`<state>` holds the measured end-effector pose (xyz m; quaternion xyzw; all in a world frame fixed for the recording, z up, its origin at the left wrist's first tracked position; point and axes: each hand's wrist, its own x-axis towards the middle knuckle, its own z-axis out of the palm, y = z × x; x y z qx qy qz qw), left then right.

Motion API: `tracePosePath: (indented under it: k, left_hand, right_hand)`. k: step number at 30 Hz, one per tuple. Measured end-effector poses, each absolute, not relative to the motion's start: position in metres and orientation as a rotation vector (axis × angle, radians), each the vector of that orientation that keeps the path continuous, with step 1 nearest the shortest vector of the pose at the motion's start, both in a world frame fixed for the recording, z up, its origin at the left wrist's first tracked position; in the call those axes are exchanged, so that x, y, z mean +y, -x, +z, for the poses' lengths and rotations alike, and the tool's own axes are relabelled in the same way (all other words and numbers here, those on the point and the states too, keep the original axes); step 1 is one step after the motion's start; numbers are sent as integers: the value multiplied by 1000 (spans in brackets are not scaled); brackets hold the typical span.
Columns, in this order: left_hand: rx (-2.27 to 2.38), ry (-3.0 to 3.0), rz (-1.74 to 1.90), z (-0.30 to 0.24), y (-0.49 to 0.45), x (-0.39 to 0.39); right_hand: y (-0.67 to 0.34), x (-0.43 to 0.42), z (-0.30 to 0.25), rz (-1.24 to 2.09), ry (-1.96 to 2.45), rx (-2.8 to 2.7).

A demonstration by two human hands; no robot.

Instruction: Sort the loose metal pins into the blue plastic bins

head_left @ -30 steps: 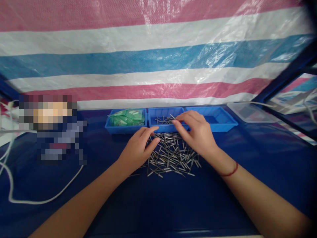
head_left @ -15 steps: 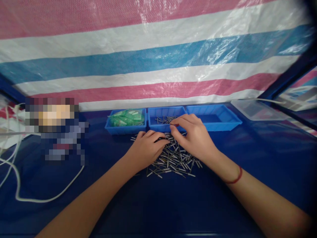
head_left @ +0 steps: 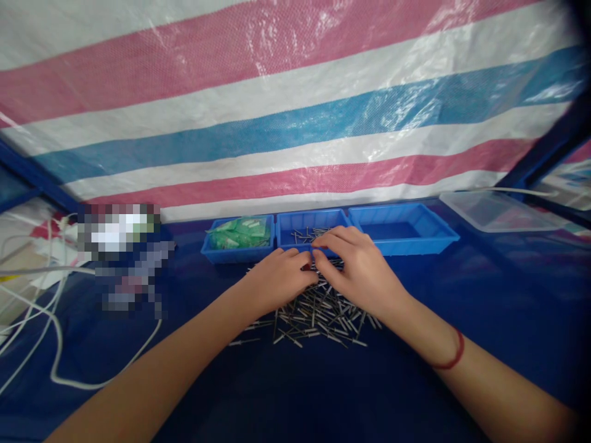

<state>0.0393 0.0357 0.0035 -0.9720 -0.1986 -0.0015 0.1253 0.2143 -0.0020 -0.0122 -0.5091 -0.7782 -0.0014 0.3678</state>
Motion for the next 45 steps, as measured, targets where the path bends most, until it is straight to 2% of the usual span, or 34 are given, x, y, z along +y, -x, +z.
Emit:
tracePosePath:
  k: [16,28,36,45]
  left_hand:
    - [-694,2870,173,4,-58,35]
    - [-973,2968,-624,-20,-28,36]
    - [-1066,3106,-875,-18,-19,34]
    - [-1502,3067,-1442,-19,-25,28]
  right_hand:
    - [-213,-3,-10,18,1293,-2095]
    - [-215,-4,-5,105,1362,-2189]
    - [-215,-2,-8,193,1409,-2247]
    - [-212,-1,-12,485,1222,-2235]
